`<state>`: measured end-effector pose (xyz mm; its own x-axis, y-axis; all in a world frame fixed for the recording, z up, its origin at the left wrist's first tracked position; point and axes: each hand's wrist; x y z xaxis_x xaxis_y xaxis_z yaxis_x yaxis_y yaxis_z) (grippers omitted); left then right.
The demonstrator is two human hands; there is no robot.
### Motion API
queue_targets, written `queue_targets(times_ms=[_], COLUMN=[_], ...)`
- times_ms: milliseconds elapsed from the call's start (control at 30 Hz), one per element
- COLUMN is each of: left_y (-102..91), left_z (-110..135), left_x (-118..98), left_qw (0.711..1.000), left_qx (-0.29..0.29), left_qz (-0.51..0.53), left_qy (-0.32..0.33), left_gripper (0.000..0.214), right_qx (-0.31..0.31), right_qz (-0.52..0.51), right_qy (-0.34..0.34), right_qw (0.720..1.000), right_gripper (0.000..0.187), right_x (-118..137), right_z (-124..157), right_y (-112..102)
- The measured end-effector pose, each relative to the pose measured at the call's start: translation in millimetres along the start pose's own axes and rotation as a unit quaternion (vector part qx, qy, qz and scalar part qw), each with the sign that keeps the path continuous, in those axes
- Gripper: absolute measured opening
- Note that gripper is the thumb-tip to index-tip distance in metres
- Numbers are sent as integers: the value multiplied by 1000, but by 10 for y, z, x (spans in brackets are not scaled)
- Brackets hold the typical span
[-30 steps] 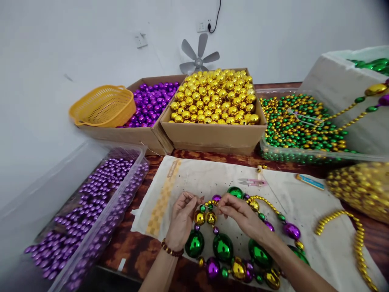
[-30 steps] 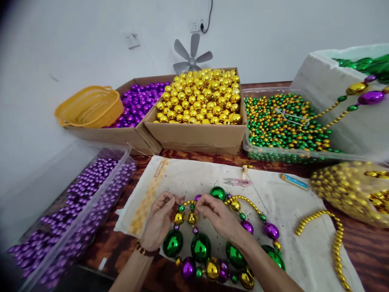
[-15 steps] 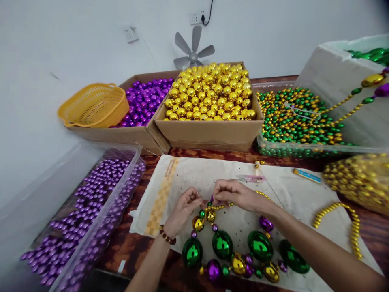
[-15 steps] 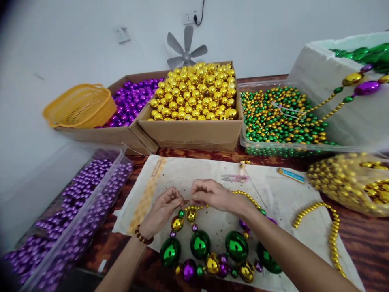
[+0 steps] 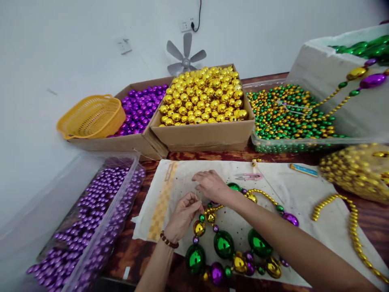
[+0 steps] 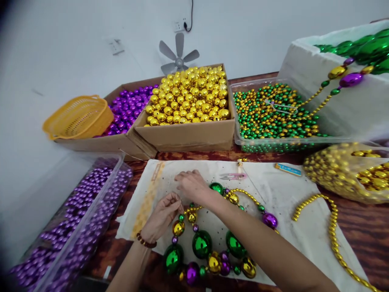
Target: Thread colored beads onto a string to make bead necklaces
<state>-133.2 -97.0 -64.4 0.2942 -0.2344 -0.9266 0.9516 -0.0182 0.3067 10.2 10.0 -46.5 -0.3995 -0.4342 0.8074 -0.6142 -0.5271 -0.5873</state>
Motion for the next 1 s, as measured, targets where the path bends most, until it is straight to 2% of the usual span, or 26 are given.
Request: queue_targets(times_ms=[100,200,367,467,600,833,933,1000], left_y=[-19,-27,-32,-48,-70,-55,-30,-7], left_z=[6,-7,-4,29,61,92,129,154], left_x=[11,7,-41,-80,-108,-69,-2,52], left_qw=[1000,1000,1000,999,997,982,965,944], left_qx=[1,7,14,19,23,-26,-61,-82], left_qz=[5,1,-13,-28,-76,-185,-245,-300], left_qy=[0,-3,-15,-18,-16,33,67,109], left_gripper=[11,11,11,13,14,15,11,10], right_qx=[27,69,73,96,140,156,158,157], right_qz=[27,51,72,20,-83,-194,-225,-239], right_qy=[-25,-51,-38,-2,54,146,164,175], right_qw=[999,995,994,995,985,957,947,942], right_gripper=[25,17,17,16,10,21,18,17], right_x=[-9,-30,-15,2,-37,-135,-137,-143], right_z=[196,376,559,628,625,443,402,383], right_y=[-99,-194,-223,-188,-98,144,201,217])
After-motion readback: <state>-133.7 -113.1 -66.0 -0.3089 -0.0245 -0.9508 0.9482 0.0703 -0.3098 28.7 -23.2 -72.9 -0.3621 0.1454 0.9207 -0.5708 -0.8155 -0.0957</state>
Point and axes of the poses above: each hand's wrist, its own z-axis away from the middle knuckle, its own y-axis out of the palm, x = y × z, and after that the axes turned 6 degrees about y, right-handed
